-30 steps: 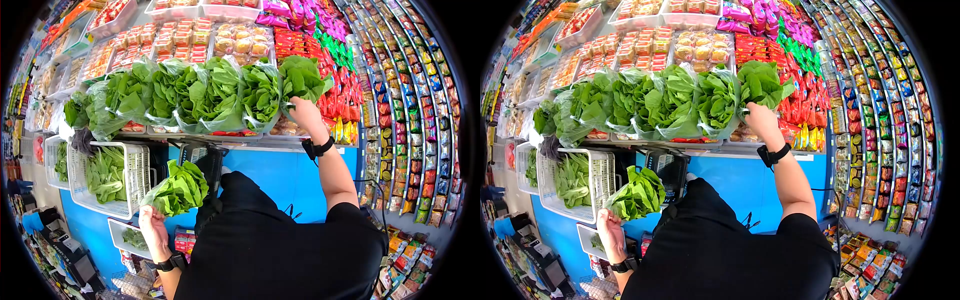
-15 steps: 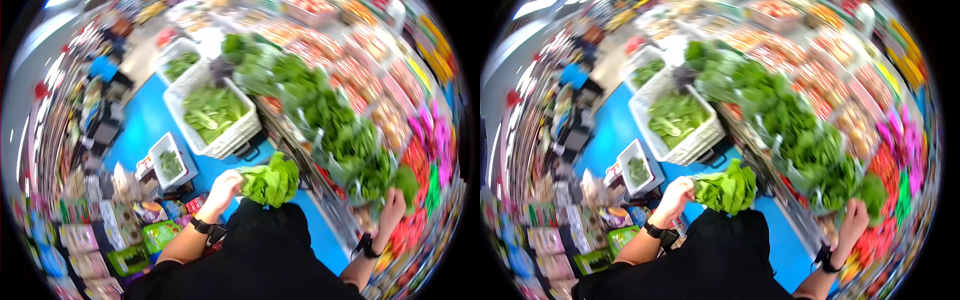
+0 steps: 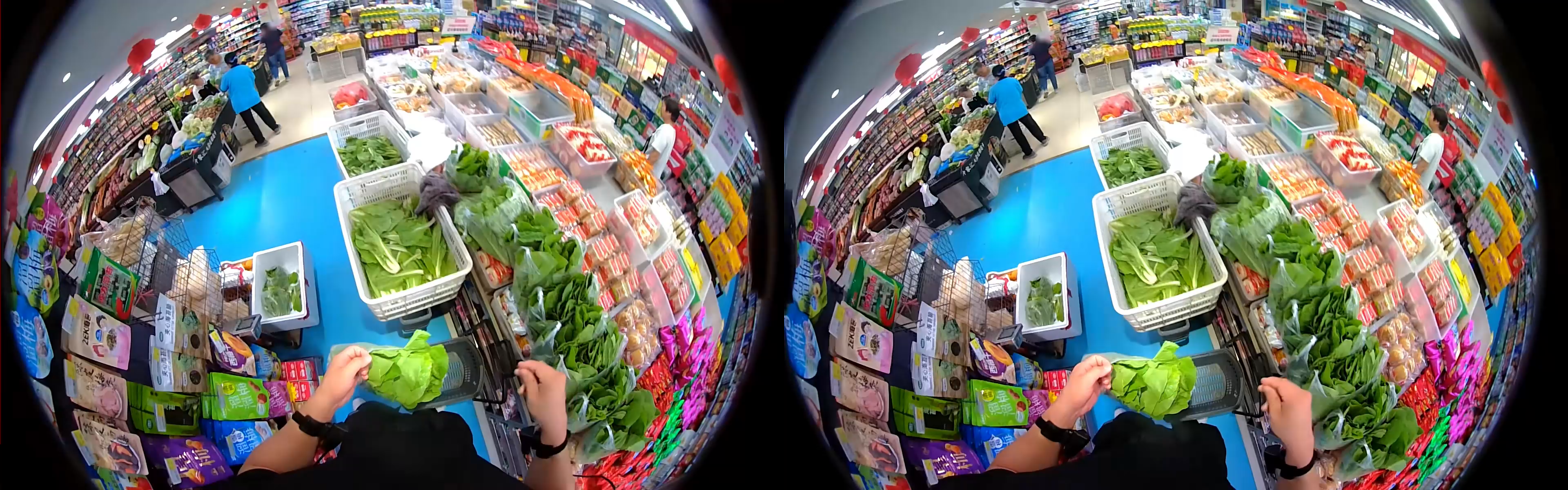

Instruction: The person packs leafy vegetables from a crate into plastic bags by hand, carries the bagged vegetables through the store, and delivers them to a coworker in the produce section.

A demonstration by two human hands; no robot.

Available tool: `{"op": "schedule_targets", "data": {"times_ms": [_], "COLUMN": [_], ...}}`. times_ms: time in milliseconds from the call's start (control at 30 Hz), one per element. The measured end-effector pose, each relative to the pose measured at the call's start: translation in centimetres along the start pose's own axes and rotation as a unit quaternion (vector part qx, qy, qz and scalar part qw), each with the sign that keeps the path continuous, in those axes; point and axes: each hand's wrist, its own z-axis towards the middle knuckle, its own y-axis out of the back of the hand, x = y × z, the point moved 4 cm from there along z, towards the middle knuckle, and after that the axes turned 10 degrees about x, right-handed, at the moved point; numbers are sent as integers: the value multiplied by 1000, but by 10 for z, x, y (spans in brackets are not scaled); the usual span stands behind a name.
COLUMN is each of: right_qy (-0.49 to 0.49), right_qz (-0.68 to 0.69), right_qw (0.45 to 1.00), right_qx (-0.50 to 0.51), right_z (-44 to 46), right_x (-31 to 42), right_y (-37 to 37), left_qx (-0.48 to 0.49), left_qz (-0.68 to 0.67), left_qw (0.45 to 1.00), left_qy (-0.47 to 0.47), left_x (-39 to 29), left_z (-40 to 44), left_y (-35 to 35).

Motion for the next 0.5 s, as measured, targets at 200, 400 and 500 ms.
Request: {"op": "schedule_targets", "data": {"times_ms": [200, 400, 500], "right_qy": [71, 209, 228], "right_qz": [-28, -93, -71], "right_qw": [995, 972, 960], "right_qx": [-63, 57, 143], "right_z": [34, 93, 112], "right_x": [35, 102, 161], "right_y": [-116, -286, -349], "left_qx": [-59, -92, -117], "left_qz": [-18, -31, -51], "left_qw": [998, 995, 992], "left_qy": [-2, -11, -20], "left_x": [-21, -46, -69], "left_z": [-38, -67, -74], "left_y": [119, 230, 259]}}
